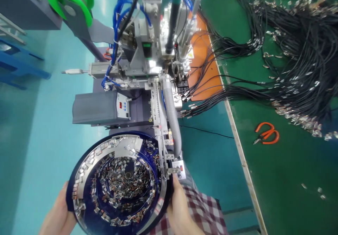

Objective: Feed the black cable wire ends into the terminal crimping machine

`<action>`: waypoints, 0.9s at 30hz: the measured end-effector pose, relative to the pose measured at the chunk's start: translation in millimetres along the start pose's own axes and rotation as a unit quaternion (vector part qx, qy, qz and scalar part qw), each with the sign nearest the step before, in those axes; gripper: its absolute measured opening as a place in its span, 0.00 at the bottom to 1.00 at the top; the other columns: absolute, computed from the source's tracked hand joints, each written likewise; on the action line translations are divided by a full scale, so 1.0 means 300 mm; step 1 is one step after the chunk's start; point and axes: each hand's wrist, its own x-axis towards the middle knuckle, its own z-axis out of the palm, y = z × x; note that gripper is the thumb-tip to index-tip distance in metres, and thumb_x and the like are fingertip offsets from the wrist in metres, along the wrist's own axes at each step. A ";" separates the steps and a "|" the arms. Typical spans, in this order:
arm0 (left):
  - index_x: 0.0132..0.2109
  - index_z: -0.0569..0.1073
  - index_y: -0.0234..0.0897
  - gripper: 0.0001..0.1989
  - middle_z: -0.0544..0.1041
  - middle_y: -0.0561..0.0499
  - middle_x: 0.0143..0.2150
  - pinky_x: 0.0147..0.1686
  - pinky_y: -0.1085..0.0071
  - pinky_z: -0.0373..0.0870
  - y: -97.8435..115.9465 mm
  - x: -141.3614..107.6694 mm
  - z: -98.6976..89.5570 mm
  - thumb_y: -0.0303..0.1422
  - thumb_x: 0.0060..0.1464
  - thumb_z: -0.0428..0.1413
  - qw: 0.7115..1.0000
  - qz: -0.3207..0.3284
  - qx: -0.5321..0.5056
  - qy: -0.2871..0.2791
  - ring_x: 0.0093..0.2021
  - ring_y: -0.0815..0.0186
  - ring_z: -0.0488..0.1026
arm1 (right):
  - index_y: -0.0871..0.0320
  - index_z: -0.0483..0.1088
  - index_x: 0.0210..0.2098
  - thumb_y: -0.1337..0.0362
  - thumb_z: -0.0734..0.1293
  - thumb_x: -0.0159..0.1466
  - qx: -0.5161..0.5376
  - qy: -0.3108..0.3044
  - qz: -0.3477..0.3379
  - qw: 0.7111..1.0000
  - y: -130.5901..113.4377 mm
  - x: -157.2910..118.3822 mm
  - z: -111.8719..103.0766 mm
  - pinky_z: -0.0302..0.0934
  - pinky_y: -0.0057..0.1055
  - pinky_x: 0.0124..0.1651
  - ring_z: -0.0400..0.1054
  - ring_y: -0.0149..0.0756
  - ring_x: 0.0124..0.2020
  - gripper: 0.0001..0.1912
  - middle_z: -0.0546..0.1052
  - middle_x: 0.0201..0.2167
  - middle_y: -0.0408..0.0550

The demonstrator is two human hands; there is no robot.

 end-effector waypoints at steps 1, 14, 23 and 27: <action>0.41 0.73 0.41 0.24 0.82 0.54 0.36 0.33 0.63 0.79 -0.001 0.004 -0.005 0.40 0.32 0.68 1.000 -0.006 -0.008 -0.021 0.39 0.50 0.78 | 0.62 0.72 0.47 0.53 0.62 0.61 0.001 0.000 0.001 1.000 0.001 0.001 -0.001 0.65 0.40 0.51 0.70 0.46 0.50 0.22 0.78 0.47 0.51; 0.45 0.74 0.44 0.22 0.82 0.55 0.40 0.36 0.64 0.79 -0.007 0.011 -0.015 0.38 0.40 0.65 0.998 -0.013 -0.029 -0.048 0.40 0.52 0.78 | 0.61 0.74 0.45 0.52 0.67 0.55 0.001 0.025 -0.025 0.999 0.021 0.025 -0.020 0.66 0.39 0.51 0.70 0.44 0.50 0.23 0.80 0.43 0.49; 0.47 0.73 0.46 0.29 0.82 0.56 0.39 0.31 0.64 0.79 0.002 0.007 -0.010 0.41 0.34 0.68 0.997 -0.044 -0.035 -0.051 0.37 0.51 0.79 | 0.59 0.74 0.44 0.49 0.66 0.56 -0.022 0.019 -0.026 0.999 0.025 0.024 -0.024 0.66 0.40 0.51 0.70 0.45 0.50 0.23 0.80 0.42 0.48; 0.50 0.72 0.46 0.31 0.82 0.56 0.39 0.32 0.64 0.79 0.004 0.006 -0.010 0.41 0.34 0.68 0.998 -0.024 -0.025 -0.052 0.37 0.52 0.79 | 0.59 0.75 0.44 0.50 0.66 0.56 -0.021 0.011 -0.030 0.999 0.023 0.021 -0.020 0.66 0.40 0.50 0.70 0.46 0.50 0.23 0.80 0.42 0.49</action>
